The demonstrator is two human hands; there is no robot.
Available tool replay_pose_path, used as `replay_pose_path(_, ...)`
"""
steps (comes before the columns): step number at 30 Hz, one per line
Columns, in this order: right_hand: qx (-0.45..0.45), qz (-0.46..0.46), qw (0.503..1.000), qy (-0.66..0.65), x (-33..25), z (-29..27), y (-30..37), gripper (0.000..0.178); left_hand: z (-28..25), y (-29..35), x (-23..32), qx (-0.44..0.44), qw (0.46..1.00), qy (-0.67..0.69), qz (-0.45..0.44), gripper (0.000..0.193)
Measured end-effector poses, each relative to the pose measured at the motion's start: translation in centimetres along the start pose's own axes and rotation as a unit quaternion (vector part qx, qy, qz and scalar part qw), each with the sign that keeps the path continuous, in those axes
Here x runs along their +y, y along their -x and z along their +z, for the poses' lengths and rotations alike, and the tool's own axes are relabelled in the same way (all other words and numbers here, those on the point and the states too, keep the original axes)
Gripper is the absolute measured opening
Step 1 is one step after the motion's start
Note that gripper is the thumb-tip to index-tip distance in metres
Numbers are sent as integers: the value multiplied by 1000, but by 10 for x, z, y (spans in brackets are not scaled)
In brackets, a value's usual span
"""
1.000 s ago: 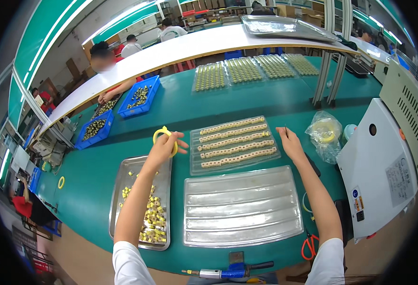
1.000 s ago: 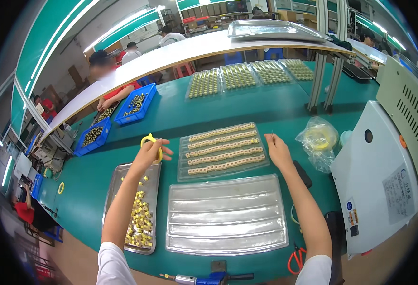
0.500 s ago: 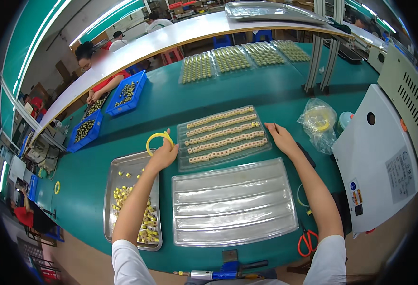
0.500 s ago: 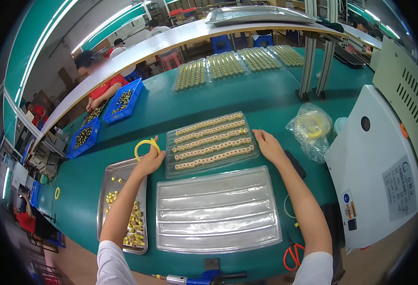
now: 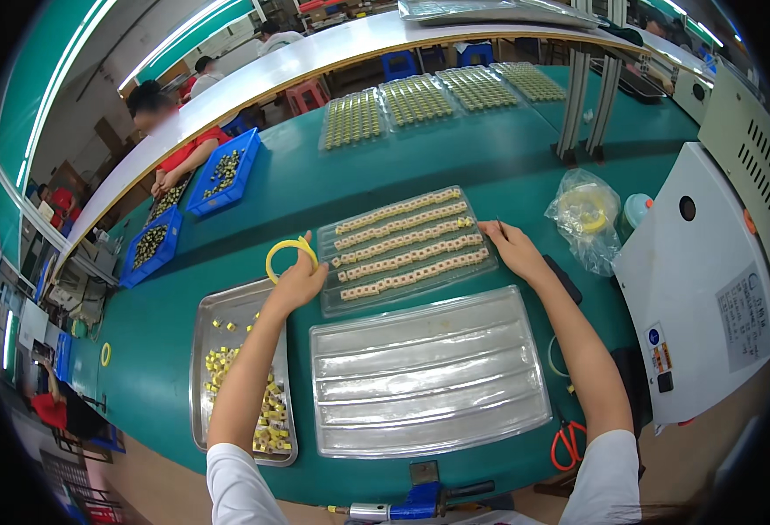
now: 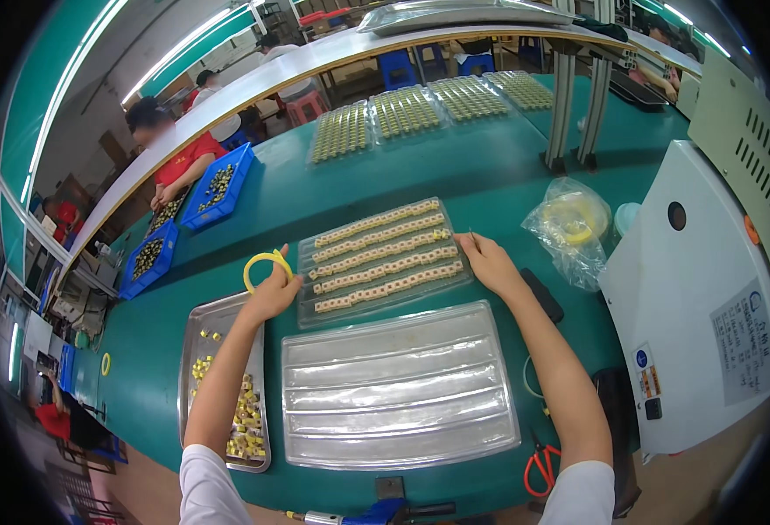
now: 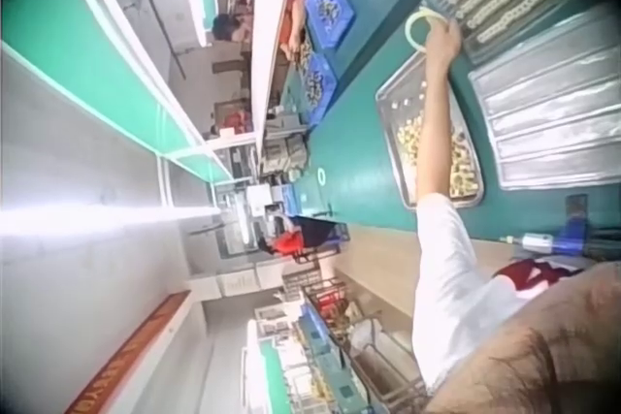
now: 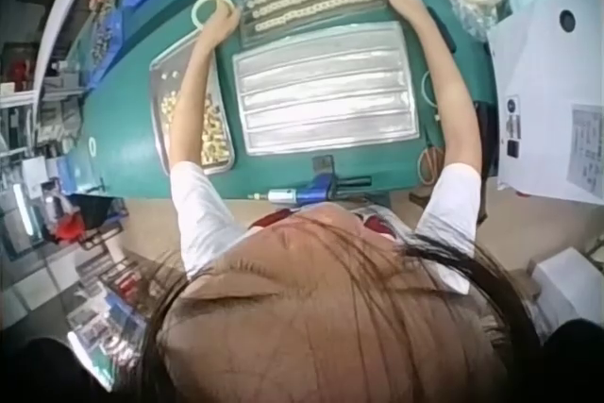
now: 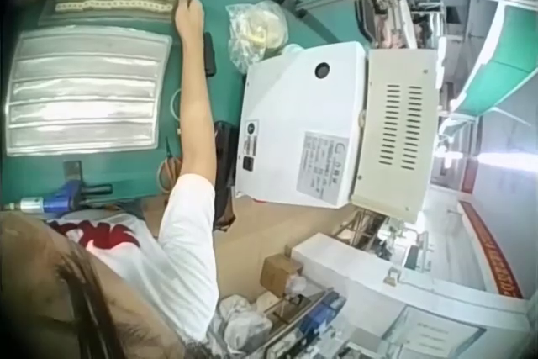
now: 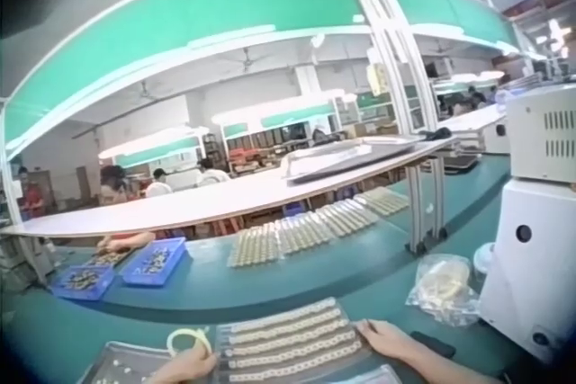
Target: The person picks up a transformer from a tray, wraps yellow tape around it, and cuts the tape with shears before placing it into a plastic tray, repeating the process for a second transformer.
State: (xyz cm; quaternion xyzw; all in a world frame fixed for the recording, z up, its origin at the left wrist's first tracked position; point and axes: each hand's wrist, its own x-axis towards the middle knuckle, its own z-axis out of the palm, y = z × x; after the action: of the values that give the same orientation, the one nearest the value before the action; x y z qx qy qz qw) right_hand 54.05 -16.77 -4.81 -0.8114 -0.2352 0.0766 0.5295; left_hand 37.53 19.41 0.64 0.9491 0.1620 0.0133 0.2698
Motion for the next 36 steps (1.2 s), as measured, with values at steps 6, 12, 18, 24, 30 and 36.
replay_pose_path(6,0,7,1000,-27,5,0,-2,45,7,-5,-13,-33,996,78,-8,80)
replay_pose_path(12,-13,40,994,-102,-2,-2,-1,46,11,-6,-24,-5,981,192,1,79)
replay_pose_path(18,-10,70,988,-140,-12,-6,3,46,5,-4,-17,-17,947,303,-107,72)
replay_pose_path(24,19,95,983,-155,-20,-6,4,44,4,0,-15,-35,927,355,-117,66)
replay_pose_path(30,15,92,984,-155,-16,-4,3,44,8,-5,-26,-28,904,409,-121,62)
replay_pose_path(36,17,64,984,-166,-11,0,2,41,10,-2,-28,-29,920,369,-130,60)
